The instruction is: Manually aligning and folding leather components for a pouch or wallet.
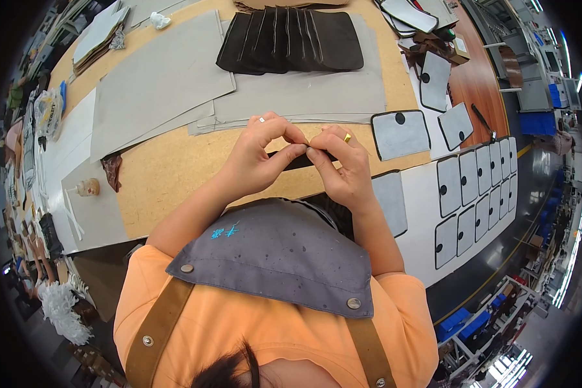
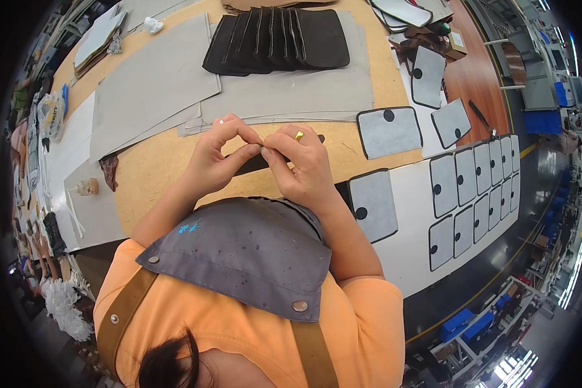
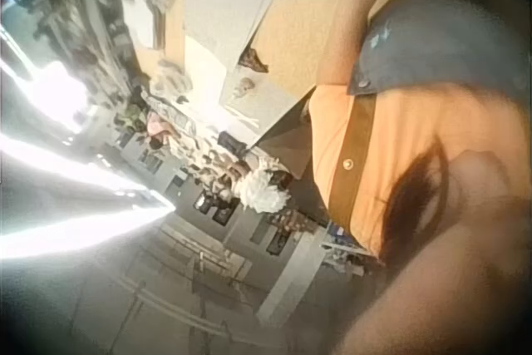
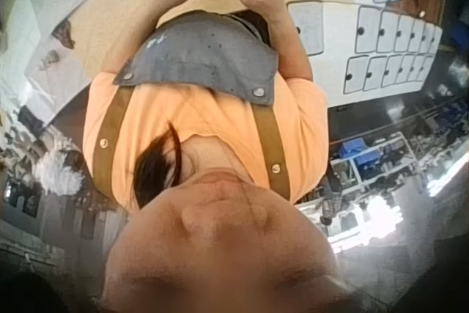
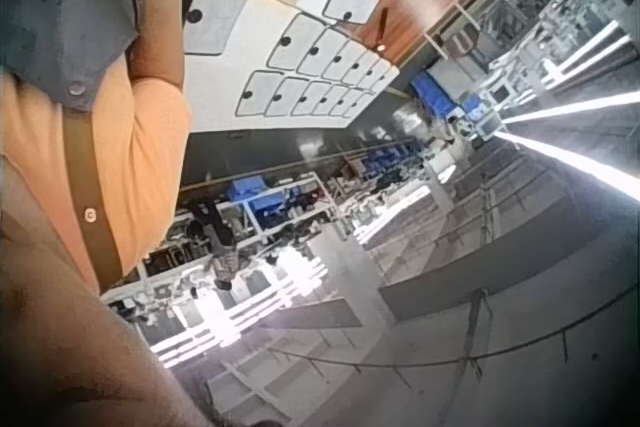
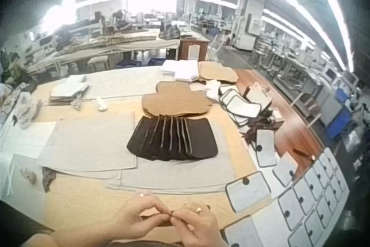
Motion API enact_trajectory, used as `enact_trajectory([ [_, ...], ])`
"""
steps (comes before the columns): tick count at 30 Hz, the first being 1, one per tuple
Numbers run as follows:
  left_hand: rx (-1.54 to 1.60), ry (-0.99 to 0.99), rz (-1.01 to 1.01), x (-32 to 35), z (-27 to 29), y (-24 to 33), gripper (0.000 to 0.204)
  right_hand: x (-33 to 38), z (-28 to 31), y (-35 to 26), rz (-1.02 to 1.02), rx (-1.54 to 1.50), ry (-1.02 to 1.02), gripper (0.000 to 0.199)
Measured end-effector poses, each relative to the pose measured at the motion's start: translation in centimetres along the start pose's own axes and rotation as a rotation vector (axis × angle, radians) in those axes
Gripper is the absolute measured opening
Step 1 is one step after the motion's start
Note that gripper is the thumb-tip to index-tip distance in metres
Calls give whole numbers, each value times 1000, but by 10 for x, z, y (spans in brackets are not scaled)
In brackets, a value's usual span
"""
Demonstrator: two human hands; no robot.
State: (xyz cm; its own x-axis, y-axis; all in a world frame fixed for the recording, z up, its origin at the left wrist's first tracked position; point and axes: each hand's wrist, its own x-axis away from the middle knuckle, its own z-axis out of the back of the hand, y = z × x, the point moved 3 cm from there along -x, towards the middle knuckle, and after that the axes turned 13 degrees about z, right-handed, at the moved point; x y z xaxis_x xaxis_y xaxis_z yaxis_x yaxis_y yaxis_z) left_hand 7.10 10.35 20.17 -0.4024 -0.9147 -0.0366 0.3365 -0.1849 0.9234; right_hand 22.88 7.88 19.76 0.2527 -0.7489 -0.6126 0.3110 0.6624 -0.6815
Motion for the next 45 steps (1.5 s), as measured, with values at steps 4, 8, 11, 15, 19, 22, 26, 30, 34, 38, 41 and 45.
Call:
enact_trajectory([
  [4,39,-50,32,0,-4,-4,6,-4,4,2,42,-14,-60,6],
  [8,125,-82,105,2,-6,-10,6,-6,5,1,-114,-20,-172,10],
  [11,257,-38,183,0,-1,-16,6,-1,5,5,-146,-36,-161,13],
  [15,123,122,97,-7,1,-16,11,3,3,7,-144,34,-42,12],
  [19,-172,311,51,0,-3,-15,21,4,-9,8,-157,167,99,11],
  [22,256,201,170,3,-26,-18,27,3,-22,1,-207,125,107,16],
  [26,420,183,277,-2,-17,-9,29,-8,-30,-10,-108,164,-74,39],
  [30,378,220,263,-12,0,-19,25,-17,-22,-12,-44,20,-57,35],
  [34,579,192,339,-15,7,-26,22,-24,-8,-10,-34,76,23,24],
  [38,770,201,371,-15,13,-28,21,-18,8,-1,-107,82,83,18],
  [41,778,214,377,-15,18,-35,22,-12,15,7,-97,144,105,15],
  [45,763,255,392,-15,20,-42,22,-3,17,15,-140,168,114,12],
])
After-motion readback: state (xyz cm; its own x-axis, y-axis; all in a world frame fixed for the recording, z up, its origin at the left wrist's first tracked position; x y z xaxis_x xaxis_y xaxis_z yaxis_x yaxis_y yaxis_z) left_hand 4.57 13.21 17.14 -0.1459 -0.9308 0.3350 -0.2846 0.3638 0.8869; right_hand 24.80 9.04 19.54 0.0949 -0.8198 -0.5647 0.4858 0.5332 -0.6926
